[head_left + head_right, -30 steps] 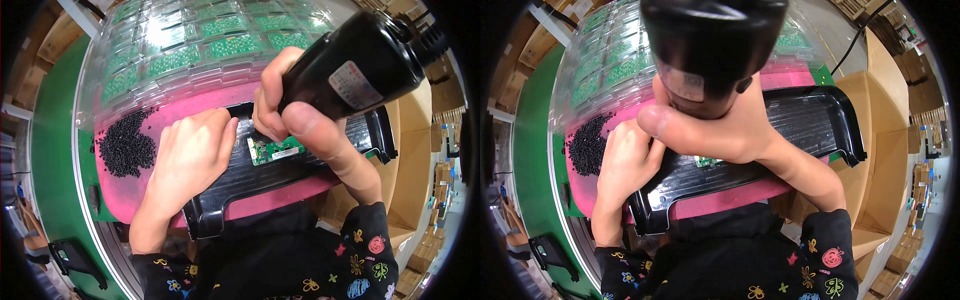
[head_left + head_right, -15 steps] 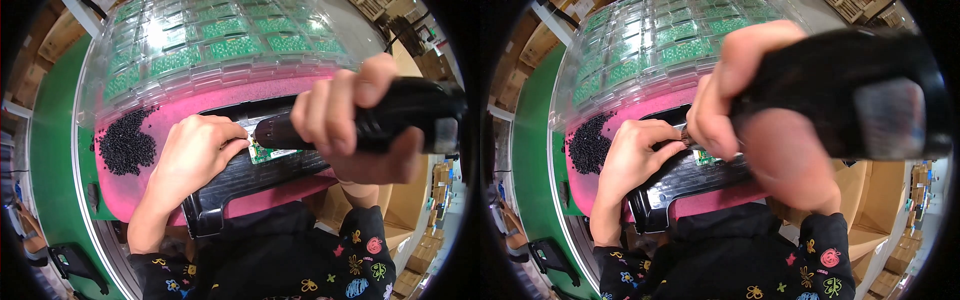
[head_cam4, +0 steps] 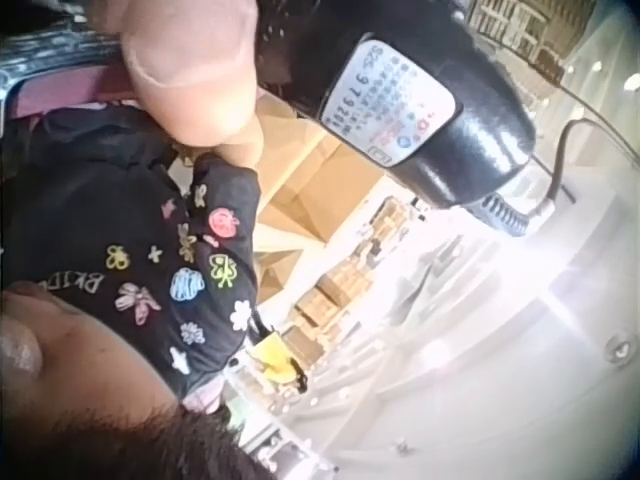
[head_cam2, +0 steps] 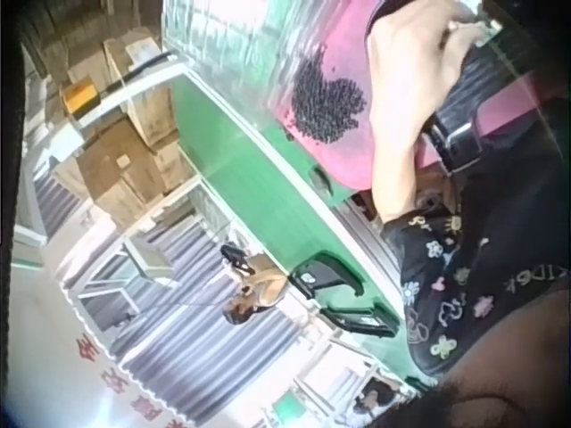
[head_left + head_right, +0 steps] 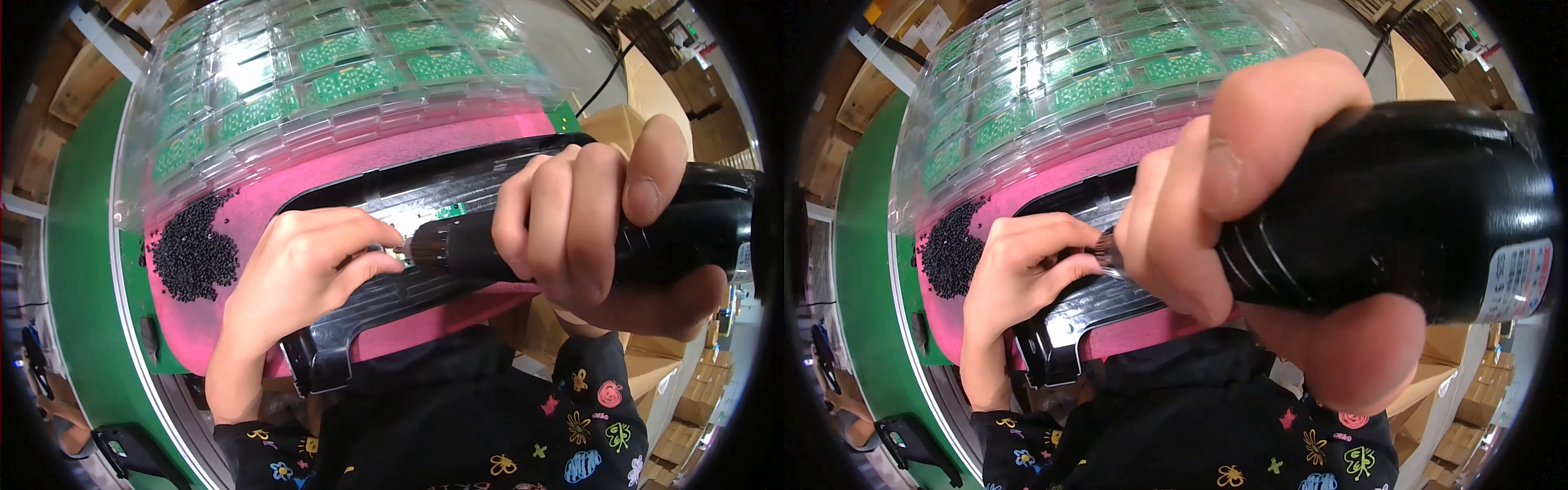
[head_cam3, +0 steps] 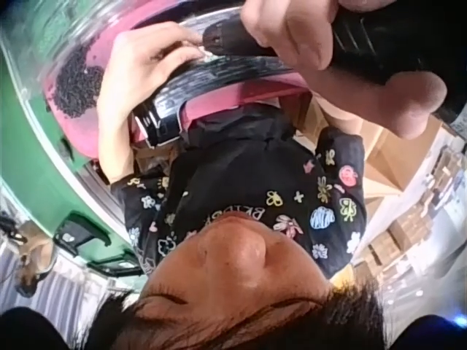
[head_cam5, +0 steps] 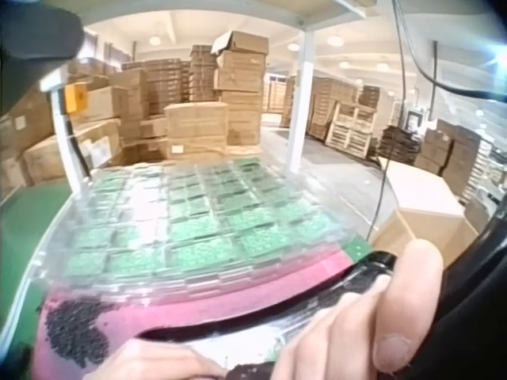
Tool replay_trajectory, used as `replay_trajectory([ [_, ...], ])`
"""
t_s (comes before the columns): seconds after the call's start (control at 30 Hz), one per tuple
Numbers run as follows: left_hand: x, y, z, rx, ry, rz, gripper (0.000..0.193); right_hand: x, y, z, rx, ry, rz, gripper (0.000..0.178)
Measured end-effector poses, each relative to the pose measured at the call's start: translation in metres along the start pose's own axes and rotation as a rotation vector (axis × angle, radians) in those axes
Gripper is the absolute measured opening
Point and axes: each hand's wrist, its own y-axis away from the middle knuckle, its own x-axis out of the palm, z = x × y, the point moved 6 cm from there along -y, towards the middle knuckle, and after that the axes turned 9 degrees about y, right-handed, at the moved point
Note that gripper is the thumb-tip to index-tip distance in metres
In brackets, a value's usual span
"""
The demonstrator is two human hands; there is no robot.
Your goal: Assemble circuit boards into plastic housings using an electric screwdriver and pack them into boxes.
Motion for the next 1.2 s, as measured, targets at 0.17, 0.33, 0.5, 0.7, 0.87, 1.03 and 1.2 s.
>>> replay_trajectory([
  [0.17,-0.009,0.019,0.024,-0.291,-0.296,0.115,0.027,-0.010,0.006,-0.011,0.065,0.070,-0.081,0.048],
  [0.33,-0.010,0.025,0.020,-0.384,-0.400,0.133,0.019,-0.025,0.012,-0.028,0.051,0.068,-0.128,0.041],
  [0.5,-0.007,0.027,0.018,-0.321,-0.435,0.091,0.011,-0.029,0.014,-0.038,0.070,0.087,-0.129,0.039],
  [0.7,-0.003,0.024,0.017,-0.364,-0.456,0.129,0.008,-0.029,0.016,-0.041,0.093,0.040,-0.139,0.040],
  [0.87,-0.001,0.021,0.017,-0.374,-0.423,0.124,0.008,-0.024,0.013,-0.043,0.124,0.023,-0.127,0.047],
  [1.03,-0.001,0.020,0.018,-0.375,-0.424,0.122,0.009,-0.022,0.014,-0.053,0.129,-0.006,-0.172,0.049],
  [1.2,0.005,0.018,0.020,-0.360,-0.436,0.146,0.008,-0.022,0.011,-0.044,0.099,0.009,-0.092,0.047],
])
